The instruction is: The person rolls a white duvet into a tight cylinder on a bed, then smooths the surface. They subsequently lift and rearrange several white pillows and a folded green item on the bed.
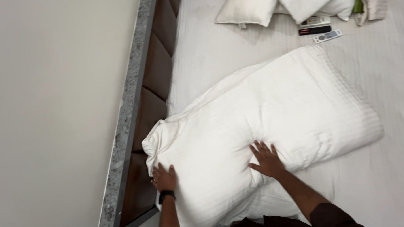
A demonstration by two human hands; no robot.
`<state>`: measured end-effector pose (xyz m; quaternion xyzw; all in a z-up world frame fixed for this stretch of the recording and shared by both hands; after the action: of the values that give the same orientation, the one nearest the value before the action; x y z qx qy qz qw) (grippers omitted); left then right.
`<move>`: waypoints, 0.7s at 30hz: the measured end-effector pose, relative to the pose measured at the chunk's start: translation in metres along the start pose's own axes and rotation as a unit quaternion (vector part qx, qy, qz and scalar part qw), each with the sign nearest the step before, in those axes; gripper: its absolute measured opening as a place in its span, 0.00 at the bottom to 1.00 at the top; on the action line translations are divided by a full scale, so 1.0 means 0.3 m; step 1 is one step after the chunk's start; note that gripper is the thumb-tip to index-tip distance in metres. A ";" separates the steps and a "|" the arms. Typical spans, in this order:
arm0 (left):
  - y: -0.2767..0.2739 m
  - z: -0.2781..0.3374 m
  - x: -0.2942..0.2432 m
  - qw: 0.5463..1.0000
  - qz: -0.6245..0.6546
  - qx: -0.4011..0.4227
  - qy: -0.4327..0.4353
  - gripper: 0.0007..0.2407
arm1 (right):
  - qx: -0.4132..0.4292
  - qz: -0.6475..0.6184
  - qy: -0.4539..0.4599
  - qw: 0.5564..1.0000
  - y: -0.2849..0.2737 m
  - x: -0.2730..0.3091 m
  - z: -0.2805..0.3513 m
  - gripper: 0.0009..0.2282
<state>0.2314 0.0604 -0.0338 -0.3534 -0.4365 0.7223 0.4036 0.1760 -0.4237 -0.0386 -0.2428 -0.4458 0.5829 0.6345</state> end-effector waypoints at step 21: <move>0.195 0.618 -0.211 0.996 -0.071 0.056 -0.019 0.43 | -0.142 -0.068 0.223 0.962 -0.080 -0.845 0.215 0.43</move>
<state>0.0823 -0.0772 -0.0090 -0.2845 -0.4272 0.7215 0.4647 0.1534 -0.6846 -0.0590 -0.4236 -0.3863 0.4000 0.7151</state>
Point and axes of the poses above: each hand's wrist, its own z-axis away from the middle knuckle, its own y-axis out of the palm, x = y × z, the point moved 5 cm from there along -z, towards the middle knuckle, and after that the axes turned 7 degrees about x, right-handed, at the moved point
